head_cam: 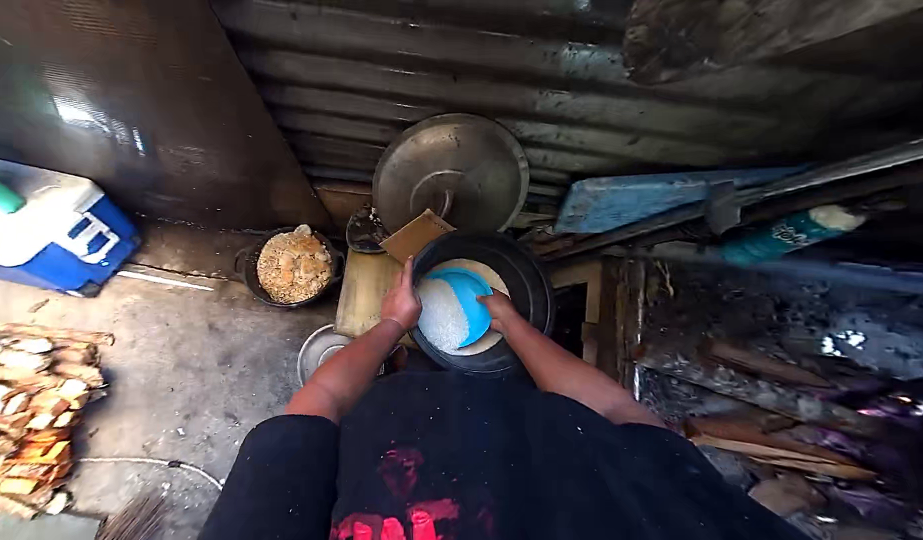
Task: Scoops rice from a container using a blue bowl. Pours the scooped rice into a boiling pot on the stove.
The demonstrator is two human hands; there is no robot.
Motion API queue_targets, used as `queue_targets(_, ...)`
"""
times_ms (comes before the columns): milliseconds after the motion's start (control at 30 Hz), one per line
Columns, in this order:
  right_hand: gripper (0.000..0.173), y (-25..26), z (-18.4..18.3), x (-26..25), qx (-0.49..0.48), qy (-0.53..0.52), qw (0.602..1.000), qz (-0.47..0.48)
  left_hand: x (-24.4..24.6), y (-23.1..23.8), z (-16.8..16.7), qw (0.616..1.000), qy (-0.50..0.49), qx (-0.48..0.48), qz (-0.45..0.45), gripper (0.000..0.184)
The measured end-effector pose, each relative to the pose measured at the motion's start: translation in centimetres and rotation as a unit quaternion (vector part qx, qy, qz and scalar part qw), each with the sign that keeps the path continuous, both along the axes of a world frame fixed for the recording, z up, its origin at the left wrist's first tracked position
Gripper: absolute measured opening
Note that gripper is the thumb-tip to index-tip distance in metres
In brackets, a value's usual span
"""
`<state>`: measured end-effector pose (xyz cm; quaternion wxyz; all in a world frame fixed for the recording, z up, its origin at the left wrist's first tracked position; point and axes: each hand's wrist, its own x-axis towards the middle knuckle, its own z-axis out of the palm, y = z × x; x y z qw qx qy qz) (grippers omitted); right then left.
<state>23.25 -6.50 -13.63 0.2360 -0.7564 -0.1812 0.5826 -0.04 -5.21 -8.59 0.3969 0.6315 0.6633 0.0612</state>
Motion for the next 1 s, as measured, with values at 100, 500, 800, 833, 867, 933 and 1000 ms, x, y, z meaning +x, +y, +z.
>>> queue_targets(100,0.048,0.1,-0.6,0.6,-0.024,0.005,1.000,-0.011,-0.1,-0.1,-0.8,1.000,0.000,0.009,-0.005,0.078)
queue_targets(500,0.045,-2.1,4.1,1.6,0.047,0.046,0.981,-0.182,-0.1,0.1,-1.3,1.000,0.012,0.013,-0.019,0.069)
queue_targets(800,0.043,-7.4,11.3,1.2,0.155,0.064,0.932,-0.323,0.0,0.3,-0.7,0.999,0.023,0.026,-0.037,0.071)
queue_targets(833,0.043,-8.0,11.6,1.4,0.165,0.070,0.923,-0.341,0.1,0.5,-0.5,0.999,0.027,0.023,-0.037,0.071)
queue_targets(867,0.043,-8.6,11.9,1.6,0.173,0.076,0.915,-0.357,0.1,0.5,-0.5,0.999,0.030,0.019,-0.037,0.072)
queue_targets(933,0.042,-9.7,12.5,2.0,0.187,0.087,0.902,-0.379,0.2,0.6,-0.6,0.998,0.041,0.007,-0.037,0.075)
queue_targets(1000,0.044,-10.7,13.2,2.2,0.198,0.102,0.892,-0.393,0.0,0.5,-0.5,0.998,0.047,0.004,-0.031,0.077)
